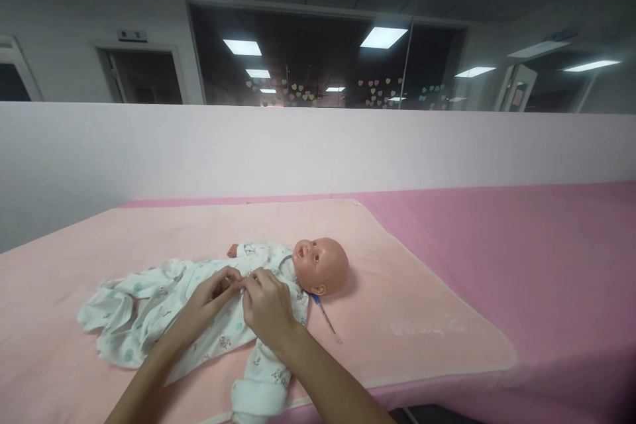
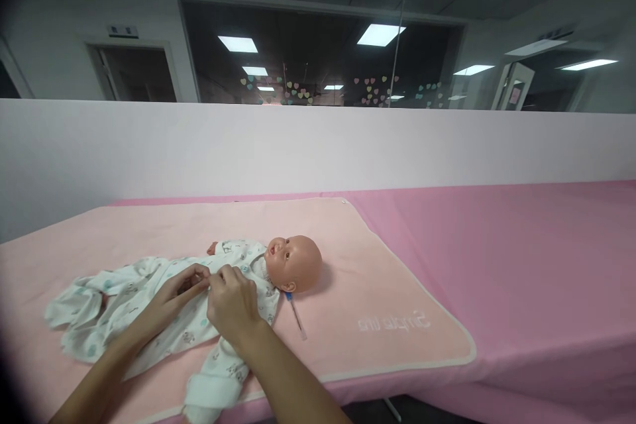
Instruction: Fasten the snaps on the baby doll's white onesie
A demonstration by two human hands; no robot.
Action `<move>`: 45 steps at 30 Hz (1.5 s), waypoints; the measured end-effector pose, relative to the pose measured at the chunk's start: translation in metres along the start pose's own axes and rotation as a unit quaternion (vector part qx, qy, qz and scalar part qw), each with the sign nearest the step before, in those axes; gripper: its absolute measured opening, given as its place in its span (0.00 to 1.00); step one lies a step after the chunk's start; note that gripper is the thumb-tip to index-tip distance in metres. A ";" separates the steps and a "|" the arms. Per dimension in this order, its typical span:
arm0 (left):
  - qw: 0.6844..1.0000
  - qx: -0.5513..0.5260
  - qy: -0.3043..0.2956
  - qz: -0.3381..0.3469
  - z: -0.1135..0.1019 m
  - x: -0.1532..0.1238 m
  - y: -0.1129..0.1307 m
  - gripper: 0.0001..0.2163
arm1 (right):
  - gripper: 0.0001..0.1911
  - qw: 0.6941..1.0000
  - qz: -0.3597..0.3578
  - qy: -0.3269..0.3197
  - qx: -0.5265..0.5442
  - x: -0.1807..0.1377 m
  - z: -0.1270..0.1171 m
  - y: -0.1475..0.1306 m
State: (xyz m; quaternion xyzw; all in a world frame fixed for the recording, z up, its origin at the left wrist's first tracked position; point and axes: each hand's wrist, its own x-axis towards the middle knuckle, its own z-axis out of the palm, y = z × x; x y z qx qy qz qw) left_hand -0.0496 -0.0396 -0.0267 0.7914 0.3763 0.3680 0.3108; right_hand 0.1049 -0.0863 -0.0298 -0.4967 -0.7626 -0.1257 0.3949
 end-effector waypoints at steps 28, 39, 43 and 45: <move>0.972 0.228 0.003 0.057 -0.025 -0.026 0.003 0.17 | 0.10 0.996 -0.030 -0.060 -0.055 0.001 -0.008 -0.006; 0.979 0.197 0.023 0.052 -0.034 -0.036 0.004 0.16 | 0.06 0.988 -0.088 -0.125 -0.035 0.023 -0.001 -0.022; 0.979 0.197 0.027 0.052 -0.033 -0.037 0.008 0.15 | 0.05 0.992 -0.060 -0.111 -0.032 0.022 0.004 -0.020; 0.978 0.198 0.039 0.044 -0.032 -0.037 0.007 0.14 | 0.05 0.994 -0.036 -0.103 -0.028 0.021 0.006 -0.019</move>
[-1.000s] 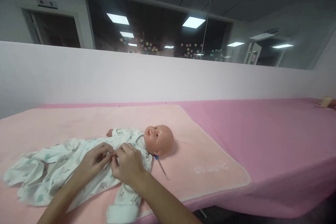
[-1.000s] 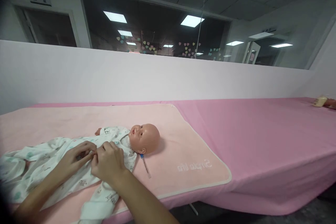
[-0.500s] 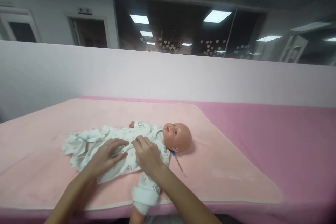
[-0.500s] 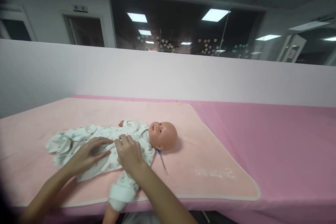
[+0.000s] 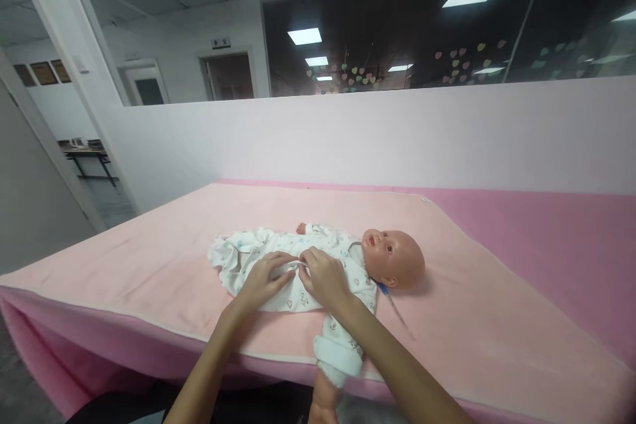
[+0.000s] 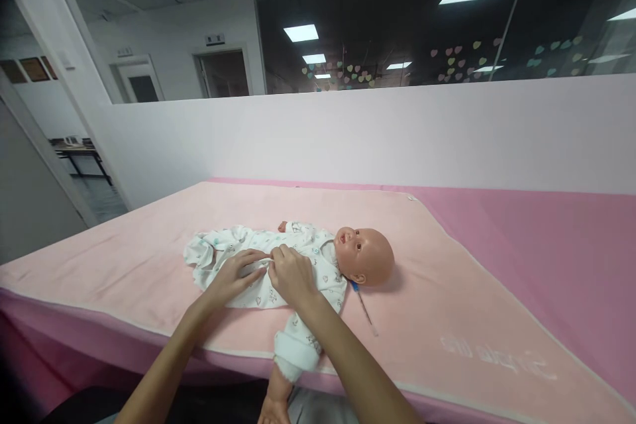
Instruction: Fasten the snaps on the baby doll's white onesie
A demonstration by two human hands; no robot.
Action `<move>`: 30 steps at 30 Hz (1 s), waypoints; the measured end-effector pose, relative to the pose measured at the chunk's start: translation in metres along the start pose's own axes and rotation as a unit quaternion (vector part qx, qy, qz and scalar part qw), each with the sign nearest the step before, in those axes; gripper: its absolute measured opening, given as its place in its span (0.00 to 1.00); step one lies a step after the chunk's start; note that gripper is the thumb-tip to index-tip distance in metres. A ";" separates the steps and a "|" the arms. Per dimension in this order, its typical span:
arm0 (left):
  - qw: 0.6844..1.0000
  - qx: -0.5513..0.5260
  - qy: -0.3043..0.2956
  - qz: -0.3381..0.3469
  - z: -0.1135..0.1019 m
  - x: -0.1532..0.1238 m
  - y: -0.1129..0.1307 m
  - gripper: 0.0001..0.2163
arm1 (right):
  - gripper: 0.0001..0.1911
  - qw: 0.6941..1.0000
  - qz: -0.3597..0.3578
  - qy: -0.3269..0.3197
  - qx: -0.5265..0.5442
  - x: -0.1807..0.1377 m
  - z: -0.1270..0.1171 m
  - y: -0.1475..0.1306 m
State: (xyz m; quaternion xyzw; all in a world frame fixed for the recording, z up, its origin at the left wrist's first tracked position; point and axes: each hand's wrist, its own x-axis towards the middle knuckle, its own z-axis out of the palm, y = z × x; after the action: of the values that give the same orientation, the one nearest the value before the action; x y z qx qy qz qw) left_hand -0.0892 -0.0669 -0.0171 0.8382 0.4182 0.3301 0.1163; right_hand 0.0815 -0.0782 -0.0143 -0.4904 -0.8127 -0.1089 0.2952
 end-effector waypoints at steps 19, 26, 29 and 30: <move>0.993 0.093 0.055 0.052 0.026 -0.004 -0.020 0.14 | 0.06 0.997 0.046 0.028 0.050 -0.003 0.012 0.006; 0.993 0.089 0.052 0.052 0.023 -0.006 -0.021 0.13 | 0.06 0.995 0.059 0.040 0.063 -0.007 0.011 0.004; 0.995 0.064 0.060 0.052 0.022 -0.007 -0.025 0.13 | 0.07 0.995 0.057 0.044 0.062 -0.008 0.011 0.005; 0.996 0.054 0.058 0.050 0.021 -0.007 -0.025 0.13 | 0.07 0.996 0.053 0.043 0.062 -0.008 0.011 0.005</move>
State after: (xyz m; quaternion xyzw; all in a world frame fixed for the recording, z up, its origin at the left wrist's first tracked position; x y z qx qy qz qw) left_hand -0.0944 -0.0550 -0.0484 0.8424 0.3992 0.3606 0.0302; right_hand 0.0843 -0.0763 -0.0287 -0.5088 -0.7771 -0.0638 0.3648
